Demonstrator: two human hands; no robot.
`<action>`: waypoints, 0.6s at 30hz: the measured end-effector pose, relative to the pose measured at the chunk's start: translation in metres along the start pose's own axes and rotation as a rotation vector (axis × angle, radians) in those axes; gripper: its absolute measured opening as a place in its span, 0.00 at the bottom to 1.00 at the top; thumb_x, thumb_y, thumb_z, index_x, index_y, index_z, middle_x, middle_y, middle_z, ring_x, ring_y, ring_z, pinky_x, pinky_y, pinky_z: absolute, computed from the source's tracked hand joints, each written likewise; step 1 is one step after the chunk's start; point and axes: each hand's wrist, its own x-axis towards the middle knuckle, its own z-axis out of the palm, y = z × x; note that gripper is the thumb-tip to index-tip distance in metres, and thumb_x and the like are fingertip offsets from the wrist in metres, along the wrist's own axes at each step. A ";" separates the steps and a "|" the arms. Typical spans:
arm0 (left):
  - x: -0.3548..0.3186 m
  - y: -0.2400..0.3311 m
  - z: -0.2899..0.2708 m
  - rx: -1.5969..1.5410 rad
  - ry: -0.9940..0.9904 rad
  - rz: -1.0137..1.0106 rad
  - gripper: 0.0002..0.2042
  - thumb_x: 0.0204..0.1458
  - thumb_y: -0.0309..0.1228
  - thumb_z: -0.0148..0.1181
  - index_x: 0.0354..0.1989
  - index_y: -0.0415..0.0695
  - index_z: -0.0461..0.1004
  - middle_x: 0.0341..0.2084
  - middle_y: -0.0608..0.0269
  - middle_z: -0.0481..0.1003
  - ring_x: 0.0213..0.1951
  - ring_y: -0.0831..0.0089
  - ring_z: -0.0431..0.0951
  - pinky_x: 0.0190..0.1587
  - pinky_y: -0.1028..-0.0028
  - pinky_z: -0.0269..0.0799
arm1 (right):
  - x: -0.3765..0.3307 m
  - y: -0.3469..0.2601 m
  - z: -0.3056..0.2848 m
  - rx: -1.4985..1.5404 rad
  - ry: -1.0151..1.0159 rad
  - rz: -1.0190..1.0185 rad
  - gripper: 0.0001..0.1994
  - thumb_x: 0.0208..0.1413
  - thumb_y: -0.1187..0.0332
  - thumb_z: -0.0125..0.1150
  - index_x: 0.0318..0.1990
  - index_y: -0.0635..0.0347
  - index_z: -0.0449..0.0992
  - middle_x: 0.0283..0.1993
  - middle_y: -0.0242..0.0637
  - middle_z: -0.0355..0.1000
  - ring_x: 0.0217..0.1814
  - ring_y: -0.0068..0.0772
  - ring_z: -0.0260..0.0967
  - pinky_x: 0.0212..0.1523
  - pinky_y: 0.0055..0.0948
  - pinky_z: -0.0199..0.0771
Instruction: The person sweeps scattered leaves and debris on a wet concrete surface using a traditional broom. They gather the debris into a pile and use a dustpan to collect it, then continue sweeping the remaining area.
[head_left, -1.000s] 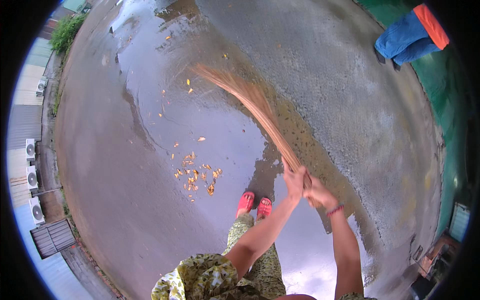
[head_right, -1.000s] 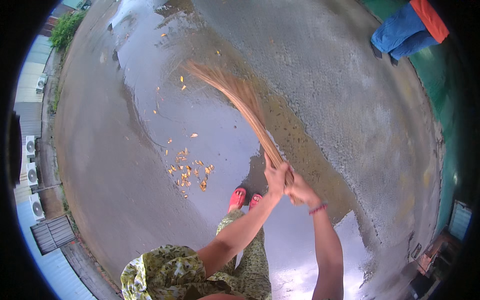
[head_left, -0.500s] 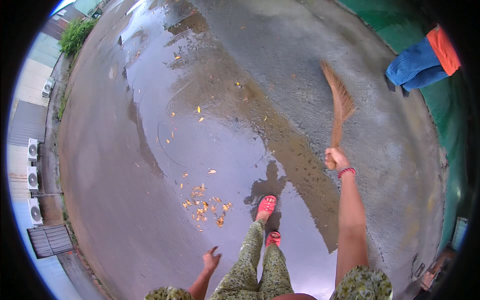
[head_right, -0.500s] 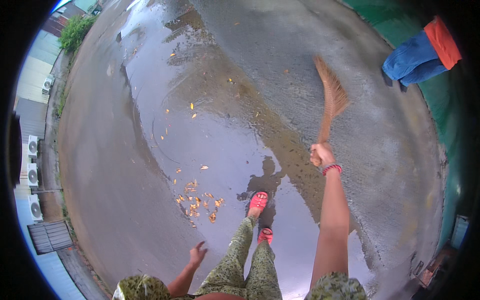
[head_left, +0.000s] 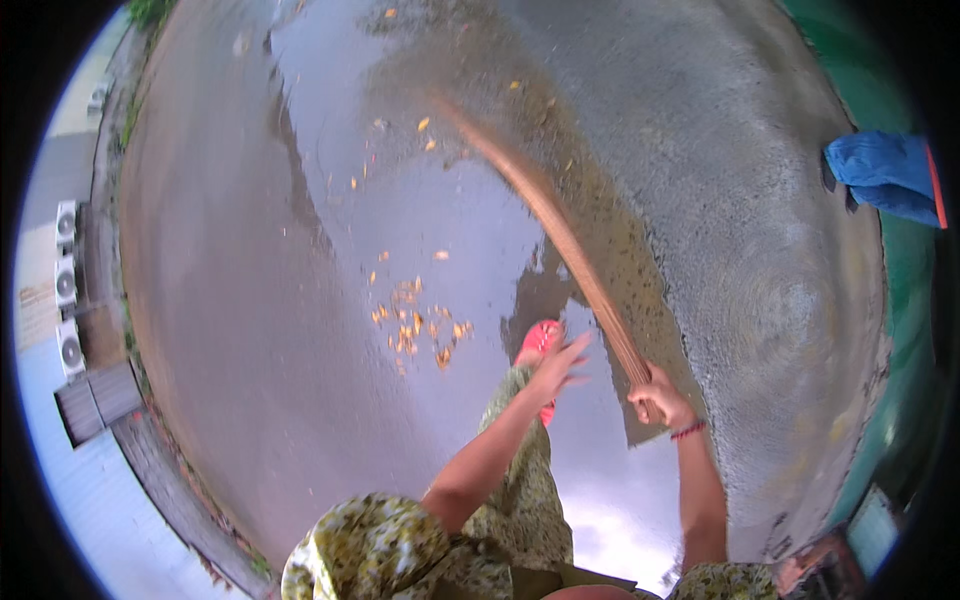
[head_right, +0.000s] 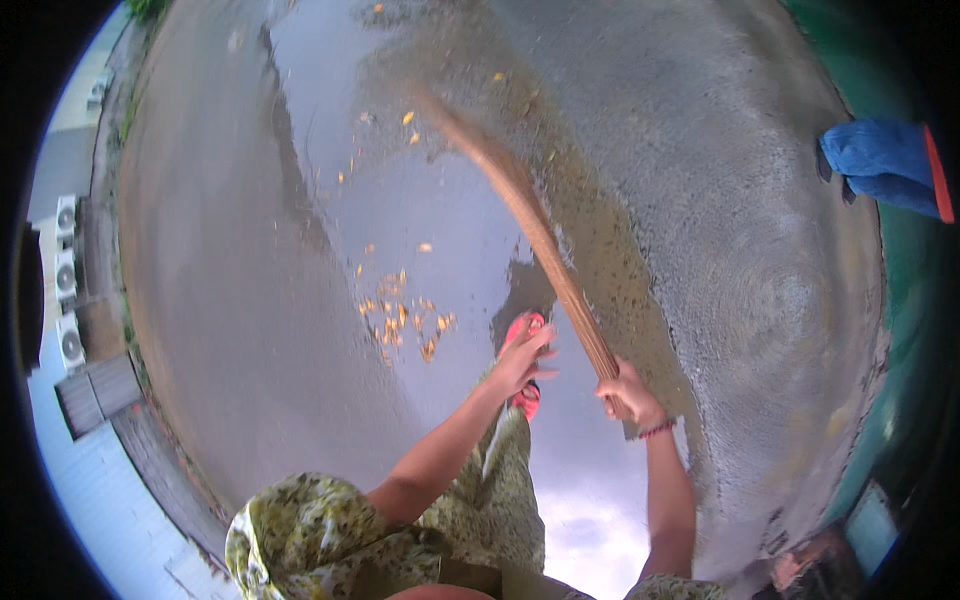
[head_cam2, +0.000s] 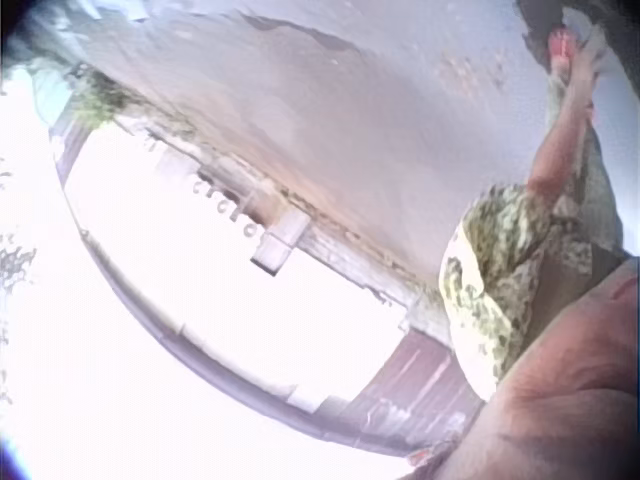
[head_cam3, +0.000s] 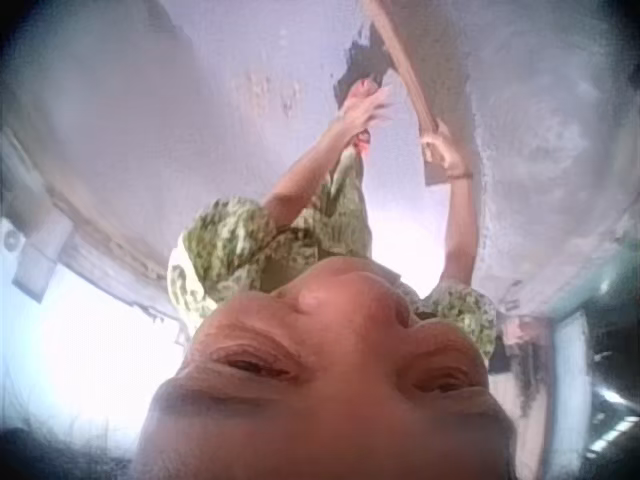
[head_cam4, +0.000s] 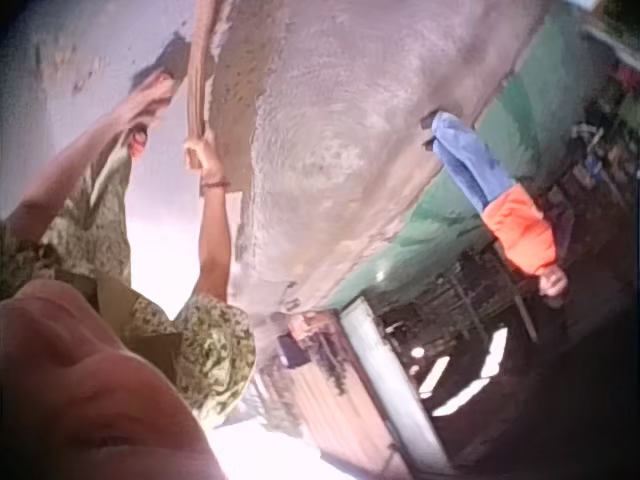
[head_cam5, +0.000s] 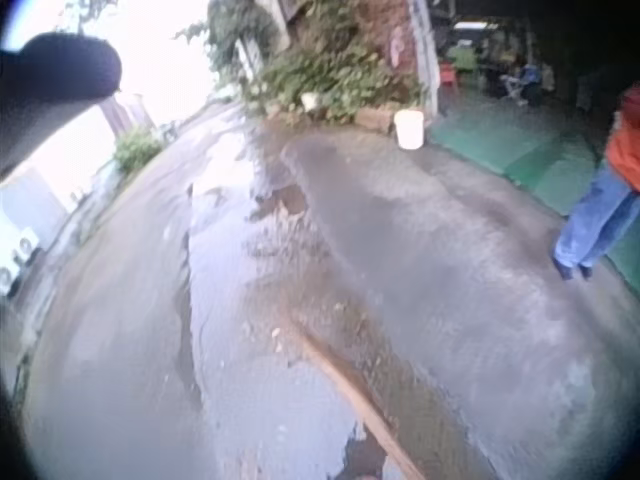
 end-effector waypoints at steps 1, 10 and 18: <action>0.010 -0.006 0.028 -0.012 0.041 0.074 0.45 0.46 0.42 0.59 0.64 0.56 0.29 0.50 0.52 0.61 0.48 0.58 0.64 0.42 0.55 0.68 | -0.017 0.018 0.010 0.041 0.023 -0.007 0.25 0.38 0.77 0.54 0.48 0.61 0.56 0.19 0.35 0.61 0.10 0.26 0.60 0.08 0.29 0.63; 0.132 -0.027 -0.014 -0.192 -0.019 0.095 0.36 0.40 0.18 0.53 0.57 0.58 0.46 0.14 0.63 0.64 0.12 0.73 0.66 0.11 0.70 0.65 | 0.070 0.085 0.088 -0.159 0.170 -0.043 0.14 0.40 0.76 0.53 0.36 0.61 0.59 0.18 0.34 0.61 0.13 0.27 0.62 0.09 0.29 0.64; 0.012 -0.067 -0.022 0.062 0.421 0.390 0.43 0.40 0.19 0.51 0.63 0.53 0.33 0.18 0.60 0.69 0.11 0.70 0.67 0.13 0.70 0.67 | -0.038 0.113 0.117 0.179 -0.118 0.006 0.10 0.41 0.75 0.52 0.32 0.59 0.58 0.16 0.33 0.58 0.10 0.25 0.58 0.08 0.27 0.62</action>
